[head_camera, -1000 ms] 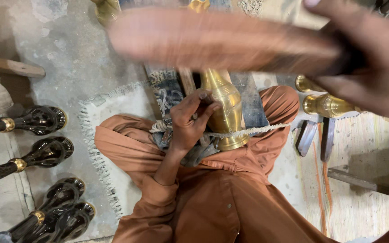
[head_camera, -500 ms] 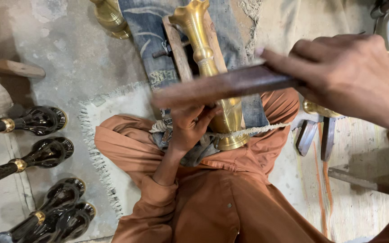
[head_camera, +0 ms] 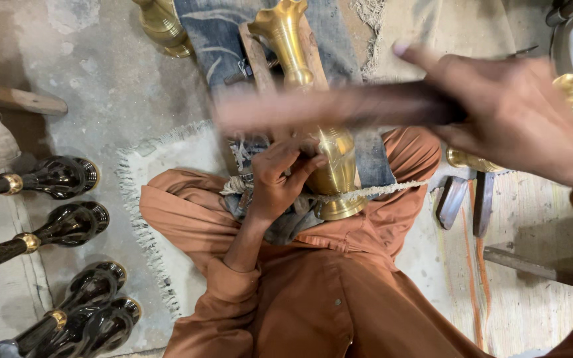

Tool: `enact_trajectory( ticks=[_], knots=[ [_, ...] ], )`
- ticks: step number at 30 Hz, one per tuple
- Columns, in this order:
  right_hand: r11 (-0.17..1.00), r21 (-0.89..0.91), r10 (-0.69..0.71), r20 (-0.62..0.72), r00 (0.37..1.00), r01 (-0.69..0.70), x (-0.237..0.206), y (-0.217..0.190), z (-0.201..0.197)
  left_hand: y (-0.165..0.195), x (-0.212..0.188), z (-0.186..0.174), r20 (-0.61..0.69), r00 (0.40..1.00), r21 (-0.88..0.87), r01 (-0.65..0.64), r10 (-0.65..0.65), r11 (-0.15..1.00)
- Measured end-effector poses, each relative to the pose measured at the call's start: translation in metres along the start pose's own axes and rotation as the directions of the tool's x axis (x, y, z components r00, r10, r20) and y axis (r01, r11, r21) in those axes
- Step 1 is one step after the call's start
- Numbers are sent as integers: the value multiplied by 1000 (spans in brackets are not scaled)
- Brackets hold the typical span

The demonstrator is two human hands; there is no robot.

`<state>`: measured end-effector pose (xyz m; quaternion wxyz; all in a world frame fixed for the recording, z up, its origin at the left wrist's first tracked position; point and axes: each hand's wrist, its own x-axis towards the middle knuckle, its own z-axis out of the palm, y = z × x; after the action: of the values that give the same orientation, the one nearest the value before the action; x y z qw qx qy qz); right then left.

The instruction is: The person sits cross-legged on the floor with a brass vase held against a wooden support on their lap. They hold a chisel against the vase surface and strike it with a wooden mallet, rotating the vase to engrave decorative patterns across its body.

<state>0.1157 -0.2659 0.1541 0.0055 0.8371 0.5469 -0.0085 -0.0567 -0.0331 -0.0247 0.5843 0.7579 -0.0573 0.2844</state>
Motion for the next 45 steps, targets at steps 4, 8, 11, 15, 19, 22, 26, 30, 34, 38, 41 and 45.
enact_trajectory(
  ticks=[4,8,11,15,19,22,26,30,34,38,41,45],
  knots=[
    [999,0,-46,60,997,46,-4,2,8,-1,-1,-1,34,997,-96,75,-72,993],
    [989,71,118,158,980,-130,-2,-4,7,-2,-3,0,54,996,-80,69,-64,994],
    [996,-91,-22,63,998,27,0,-8,2,-3,-3,1,76,994,-140,93,-83,986],
    [920,386,94,-54,994,-66,1,-9,-2,-4,-1,-2,72,997,-97,40,-33,994],
    [984,-156,-83,56,995,90,-1,-8,0,-4,-1,-5,80,997,-51,14,-10,999],
    [995,101,-17,29,999,14,-4,-6,5,-5,-3,-4,99,994,-100,60,-50,993],
    [994,-63,-88,48,995,91,-8,-4,7,-6,-5,-5,130,987,-104,109,-95,989],
    [951,-240,-196,28,980,197,-6,-8,8,-2,-8,-7,139,983,-114,137,-120,984],
    [996,75,-49,-6,999,50,1,-13,7,-3,-3,-7,138,985,-145,121,-101,982],
    [996,-6,-85,2,996,85,1,-15,4,-6,-4,-7,159,982,-181,135,-106,974],
    [979,198,-33,-61,998,45,-2,-14,5,-11,-7,-9,168,984,-85,71,-56,994],
    [963,-231,-137,10,991,136,-8,-14,10,-14,-9,-8,228,963,-187,192,-147,963]
  ],
)
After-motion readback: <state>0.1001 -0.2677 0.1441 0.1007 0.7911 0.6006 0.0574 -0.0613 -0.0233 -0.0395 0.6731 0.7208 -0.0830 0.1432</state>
